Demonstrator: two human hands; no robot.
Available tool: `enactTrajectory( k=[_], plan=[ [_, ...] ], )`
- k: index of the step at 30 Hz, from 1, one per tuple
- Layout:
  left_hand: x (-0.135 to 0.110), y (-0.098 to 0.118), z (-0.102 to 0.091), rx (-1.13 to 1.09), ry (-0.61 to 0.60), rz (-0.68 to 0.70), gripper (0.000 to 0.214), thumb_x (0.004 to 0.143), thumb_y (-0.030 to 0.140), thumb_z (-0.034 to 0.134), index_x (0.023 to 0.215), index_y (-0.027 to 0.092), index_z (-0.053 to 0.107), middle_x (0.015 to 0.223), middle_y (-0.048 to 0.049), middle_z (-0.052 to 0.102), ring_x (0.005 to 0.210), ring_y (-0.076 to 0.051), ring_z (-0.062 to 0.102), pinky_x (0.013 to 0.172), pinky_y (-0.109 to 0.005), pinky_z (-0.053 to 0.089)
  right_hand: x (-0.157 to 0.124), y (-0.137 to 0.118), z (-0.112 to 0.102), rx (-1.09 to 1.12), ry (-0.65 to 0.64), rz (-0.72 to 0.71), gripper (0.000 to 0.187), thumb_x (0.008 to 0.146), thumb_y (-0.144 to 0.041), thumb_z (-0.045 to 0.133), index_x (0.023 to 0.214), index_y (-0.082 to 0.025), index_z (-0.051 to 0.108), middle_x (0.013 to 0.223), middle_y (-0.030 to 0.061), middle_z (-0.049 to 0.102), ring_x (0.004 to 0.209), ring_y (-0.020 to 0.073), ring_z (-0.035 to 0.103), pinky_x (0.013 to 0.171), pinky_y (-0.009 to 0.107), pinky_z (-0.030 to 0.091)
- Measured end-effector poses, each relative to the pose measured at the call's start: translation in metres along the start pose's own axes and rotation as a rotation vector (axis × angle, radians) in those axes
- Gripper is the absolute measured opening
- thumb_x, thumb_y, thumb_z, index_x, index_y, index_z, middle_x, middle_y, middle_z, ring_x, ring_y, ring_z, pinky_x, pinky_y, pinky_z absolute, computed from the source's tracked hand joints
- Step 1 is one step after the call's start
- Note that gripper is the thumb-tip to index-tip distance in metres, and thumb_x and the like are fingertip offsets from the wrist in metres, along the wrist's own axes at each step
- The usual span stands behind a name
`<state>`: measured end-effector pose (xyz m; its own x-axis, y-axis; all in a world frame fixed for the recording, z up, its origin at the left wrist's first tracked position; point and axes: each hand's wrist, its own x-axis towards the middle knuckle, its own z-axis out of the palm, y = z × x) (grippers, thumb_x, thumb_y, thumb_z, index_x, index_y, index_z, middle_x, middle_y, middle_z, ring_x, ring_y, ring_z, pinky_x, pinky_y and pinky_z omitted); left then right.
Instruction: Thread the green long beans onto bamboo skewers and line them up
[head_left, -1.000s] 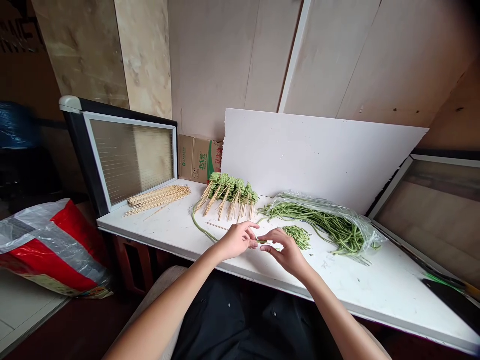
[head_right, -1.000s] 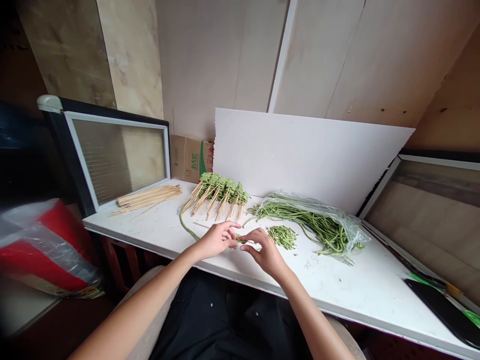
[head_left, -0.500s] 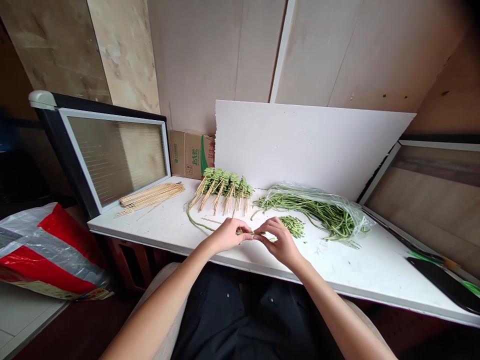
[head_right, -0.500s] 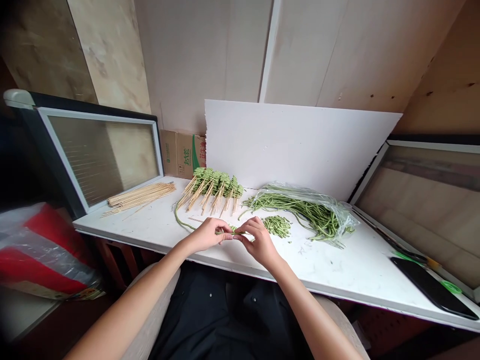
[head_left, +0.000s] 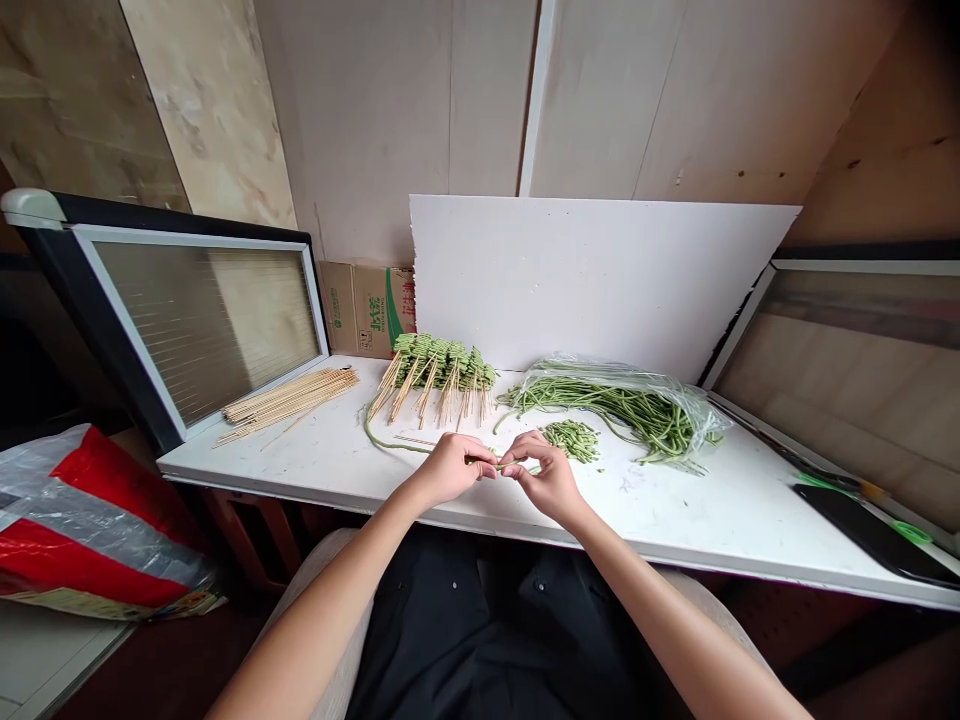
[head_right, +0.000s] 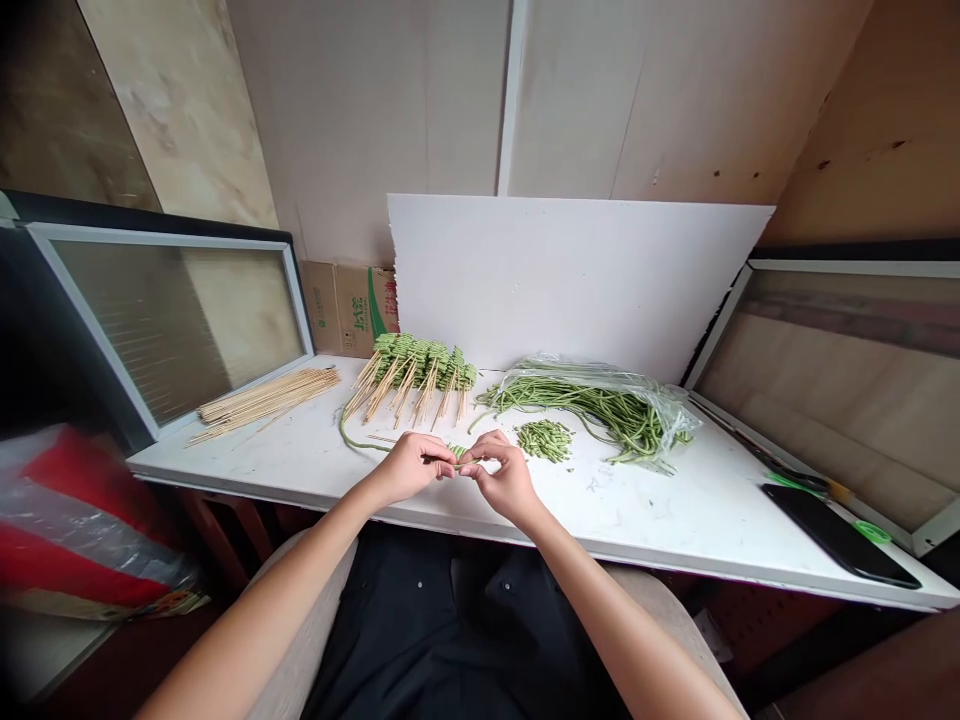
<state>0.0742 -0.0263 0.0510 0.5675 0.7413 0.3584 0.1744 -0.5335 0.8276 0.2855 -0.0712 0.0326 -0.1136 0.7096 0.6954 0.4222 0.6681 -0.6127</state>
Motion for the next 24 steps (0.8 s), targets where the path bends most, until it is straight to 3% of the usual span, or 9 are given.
enactTrajectory(
  k=[6,12,19,24],
  plan=[
    [0.001,0.001,0.004,-0.095,0.015,-0.007,0.016,0.080,0.011,0.069,0.077,0.017,0.084,0.080,-0.0076,0.081,0.076,-0.020,0.074,0.075,-0.030,0.060,-0.001,0.007,0.006,0.292,0.005,0.187,0.037,0.078,-0.061,0.089,0.076,-0.025,0.081,0.080,0.0078,0.074,0.084,0.0261,0.067,0.081,0.042,0.055],
    [0.000,0.010,0.001,-0.092,-0.008,0.018,0.017,0.080,0.013,0.066,0.073,0.015,0.081,0.074,-0.0057,0.077,0.068,-0.017,0.068,0.069,-0.027,0.057,0.000,-0.004,0.004,0.449,-0.090,0.318,0.040,0.078,-0.061,0.087,0.078,-0.022,0.078,0.084,0.0071,0.071,0.083,0.0241,0.066,0.079,0.041,0.057],
    [-0.003,0.016,-0.001,-0.009,-0.028,0.026,0.019,0.085,0.014,0.065,0.077,0.016,0.083,0.078,-0.0060,0.078,0.068,-0.016,0.067,0.066,-0.026,0.053,0.007,0.002,-0.007,0.270,-0.059,0.181,0.036,0.080,-0.060,0.088,0.075,-0.025,0.081,0.078,0.0071,0.071,0.091,0.0276,0.066,0.086,0.046,0.056],
    [-0.005,0.022,-0.003,0.128,-0.042,0.125,0.022,0.086,0.011,0.067,0.081,0.019,0.086,0.081,-0.0050,0.081,0.077,-0.019,0.072,0.073,-0.027,0.054,0.011,0.006,-0.017,0.172,-0.093,0.121,0.036,0.077,-0.061,0.090,0.074,-0.027,0.083,0.078,0.0087,0.074,0.101,0.0318,0.065,0.093,0.051,0.055]
  ],
)
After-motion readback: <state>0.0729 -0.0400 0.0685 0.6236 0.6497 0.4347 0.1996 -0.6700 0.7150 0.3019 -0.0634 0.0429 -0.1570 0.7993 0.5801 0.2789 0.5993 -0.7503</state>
